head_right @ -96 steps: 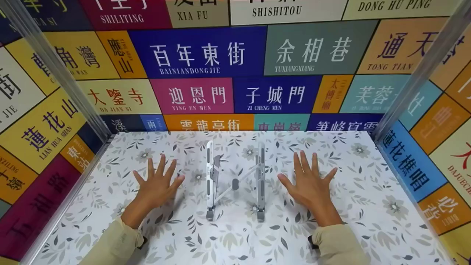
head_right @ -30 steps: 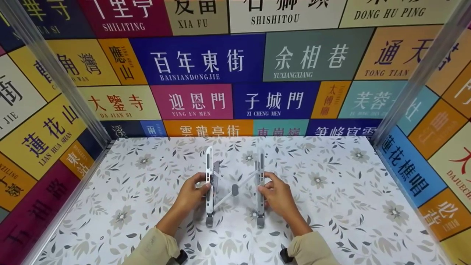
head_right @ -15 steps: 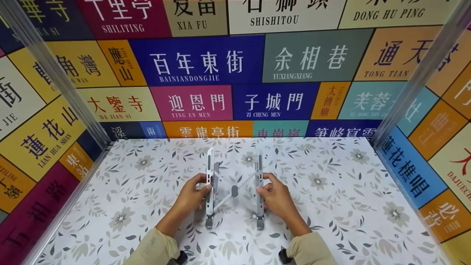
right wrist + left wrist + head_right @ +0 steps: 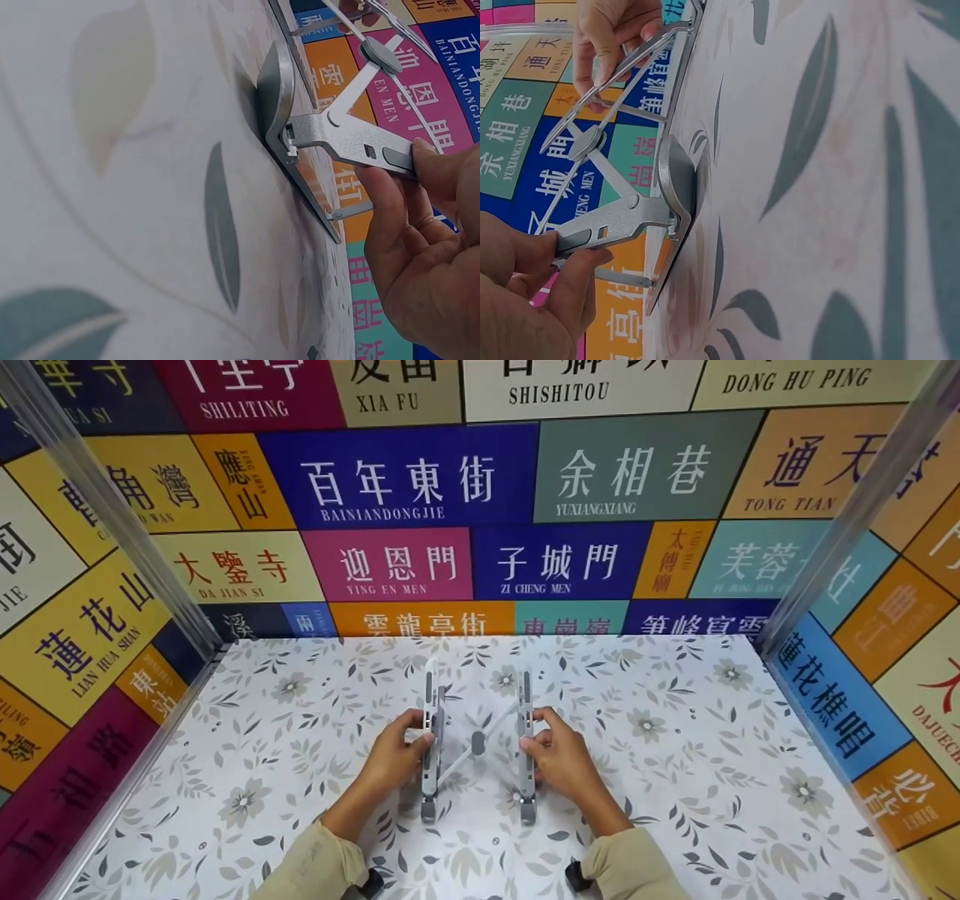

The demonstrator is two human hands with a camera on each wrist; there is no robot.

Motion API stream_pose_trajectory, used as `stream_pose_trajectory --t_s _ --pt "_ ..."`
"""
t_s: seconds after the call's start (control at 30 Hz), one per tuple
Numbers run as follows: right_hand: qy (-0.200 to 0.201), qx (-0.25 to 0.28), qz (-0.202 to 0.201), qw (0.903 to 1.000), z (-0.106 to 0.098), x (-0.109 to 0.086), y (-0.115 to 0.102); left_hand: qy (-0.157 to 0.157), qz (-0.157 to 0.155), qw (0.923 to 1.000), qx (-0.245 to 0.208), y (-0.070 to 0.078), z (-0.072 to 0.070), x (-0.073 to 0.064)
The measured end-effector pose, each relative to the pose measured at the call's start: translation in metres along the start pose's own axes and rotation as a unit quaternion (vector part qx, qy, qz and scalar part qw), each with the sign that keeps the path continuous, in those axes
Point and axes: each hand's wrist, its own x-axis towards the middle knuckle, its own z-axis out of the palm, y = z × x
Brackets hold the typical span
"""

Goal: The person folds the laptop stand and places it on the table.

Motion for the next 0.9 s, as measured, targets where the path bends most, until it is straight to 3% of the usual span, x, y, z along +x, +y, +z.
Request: stream_pose_trajectory --t_s 0.4,0.63,0.9 --pt "-0.004 -0.011 0.002 0.9999 -0.001 0.002 -0.003 -0.013 -0.017 0.9994 0.027 0.009 0.004 0.001" --pt "-0.003 -0.015 0.0 0.9999 0.0 0.002 -0.003 0.001 -0.004 0.9992 0.04 0.011 0.009 0.0" --pt "-0.004 -0.02 0.002 0.9998 0.003 0.001 -0.004 0.021 0.014 0.9994 0.023 0.014 0.014 0.001"
